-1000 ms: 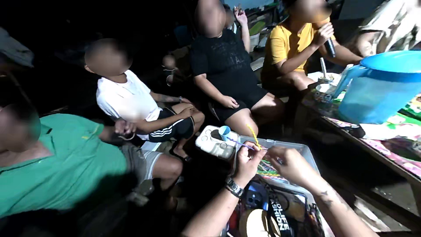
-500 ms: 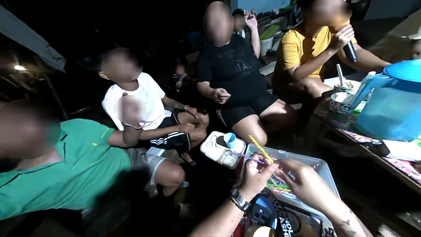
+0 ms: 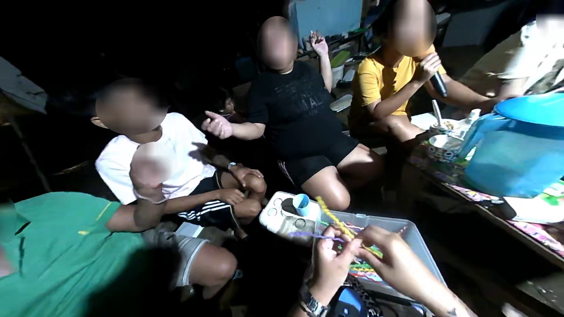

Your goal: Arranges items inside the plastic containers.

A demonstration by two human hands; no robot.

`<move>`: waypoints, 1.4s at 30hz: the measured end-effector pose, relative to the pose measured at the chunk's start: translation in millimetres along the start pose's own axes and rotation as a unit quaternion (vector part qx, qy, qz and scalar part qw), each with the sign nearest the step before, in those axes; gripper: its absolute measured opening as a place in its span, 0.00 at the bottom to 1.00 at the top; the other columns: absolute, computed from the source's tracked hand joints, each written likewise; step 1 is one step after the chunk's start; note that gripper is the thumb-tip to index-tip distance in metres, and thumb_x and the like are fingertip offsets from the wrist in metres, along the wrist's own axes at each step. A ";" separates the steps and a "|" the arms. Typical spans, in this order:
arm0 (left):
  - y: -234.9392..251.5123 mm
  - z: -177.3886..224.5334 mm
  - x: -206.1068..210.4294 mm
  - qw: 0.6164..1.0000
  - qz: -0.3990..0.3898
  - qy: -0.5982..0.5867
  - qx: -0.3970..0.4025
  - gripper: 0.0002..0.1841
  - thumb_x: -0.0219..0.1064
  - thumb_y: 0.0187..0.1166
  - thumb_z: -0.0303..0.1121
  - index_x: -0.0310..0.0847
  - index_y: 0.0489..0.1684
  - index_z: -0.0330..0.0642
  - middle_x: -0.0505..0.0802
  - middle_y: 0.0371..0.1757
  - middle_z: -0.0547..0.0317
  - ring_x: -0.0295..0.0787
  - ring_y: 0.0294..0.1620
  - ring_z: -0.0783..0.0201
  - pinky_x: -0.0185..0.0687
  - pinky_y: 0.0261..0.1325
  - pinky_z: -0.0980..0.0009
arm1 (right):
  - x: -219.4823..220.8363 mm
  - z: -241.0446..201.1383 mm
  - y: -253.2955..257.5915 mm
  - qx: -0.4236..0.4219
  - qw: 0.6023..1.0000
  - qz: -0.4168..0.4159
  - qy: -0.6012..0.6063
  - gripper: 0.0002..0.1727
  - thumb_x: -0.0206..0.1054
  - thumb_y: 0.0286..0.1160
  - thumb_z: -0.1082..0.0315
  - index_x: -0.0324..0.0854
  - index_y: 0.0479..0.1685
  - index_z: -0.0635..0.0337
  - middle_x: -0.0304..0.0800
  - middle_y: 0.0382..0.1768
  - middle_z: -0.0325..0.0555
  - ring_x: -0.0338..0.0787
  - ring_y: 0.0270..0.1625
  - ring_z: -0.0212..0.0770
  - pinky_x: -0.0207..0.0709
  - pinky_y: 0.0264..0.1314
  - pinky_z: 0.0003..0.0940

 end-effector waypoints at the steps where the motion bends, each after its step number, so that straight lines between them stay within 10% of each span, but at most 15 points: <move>1: 0.5 0.8 -1.7 1.000 0.012 -0.002 0.002 0.07 0.72 0.69 0.18 0.82 0.39 0.37 0.92 0.40 0.67 0.89 0.41 0.79 0.89 0.49 0.79 | 2.0 0.0 -1.4 0.000 1.000 -0.027 0.007 0.16 0.67 0.78 0.55 0.91 0.43 0.60 0.94 0.42 0.48 0.94 0.46 0.50 0.83 0.51 0.62; 10: 1.1 1.6 10.0 0.999 -0.037 -0.024 -0.010 0.15 0.71 0.70 0.18 0.79 0.54 0.33 0.93 0.45 0.67 0.90 0.45 0.78 0.89 0.52 0.77 | -11.7 4.9 -5.3 0.036 0.997 0.057 0.046 0.08 0.74 0.63 0.60 0.90 0.25 0.54 0.90 0.30 0.35 0.88 0.38 0.27 0.83 0.44 0.28; 13: -0.5 -2.1 13.1 0.997 -0.076 -0.008 0.022 0.07 0.73 0.73 0.23 0.88 0.44 0.33 0.94 0.48 0.62 0.91 0.48 0.77 0.89 0.55 0.77 | -15.7 4.9 -8.7 0.049 0.996 0.058 0.055 0.10 0.75 0.61 0.59 0.87 0.22 0.55 0.87 0.29 0.34 0.86 0.37 0.24 0.80 0.41 0.22; 28: -2.7 -2.1 17.7 0.997 -0.008 -0.082 -0.012 0.07 0.70 0.74 0.21 0.87 0.43 0.43 0.93 0.41 0.70 0.88 0.36 0.80 0.87 0.42 0.81 | -33.3 1.4 -19.1 -0.004 0.994 0.109 0.025 0.15 0.67 0.78 0.54 0.94 0.45 0.52 0.95 0.41 0.34 0.91 0.46 0.23 0.85 0.54 0.20; 32: -6.9 0.6 18.7 0.994 -0.037 -0.097 -0.015 0.08 0.72 0.74 0.22 0.88 0.45 0.44 0.94 0.41 0.70 0.90 0.37 0.80 0.88 0.43 0.80 | -22.6 -5.8 -18.6 -0.004 0.993 0.107 0.050 0.10 0.68 0.75 0.61 0.93 0.37 0.57 0.95 0.36 0.36 0.91 0.39 0.20 0.84 0.48 0.15; 42: -5.5 10.6 0.0 0.996 0.017 -0.073 -0.039 0.09 0.71 0.70 0.17 0.89 0.39 0.41 0.94 0.38 0.69 0.90 0.36 0.78 0.88 0.42 0.79 | -2.5 -33.8 -12.0 -0.125 0.971 0.134 -0.153 0.12 0.62 0.79 0.66 0.92 0.39 0.54 0.92 0.34 0.42 0.92 0.41 0.40 0.86 0.48 0.34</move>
Point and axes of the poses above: each hand's wrist, its own y-axis towards the middle knuckle, its own x-axis out of the palm, z = x × y, the point moved 5 cm from there along y, towards the middle knuckle
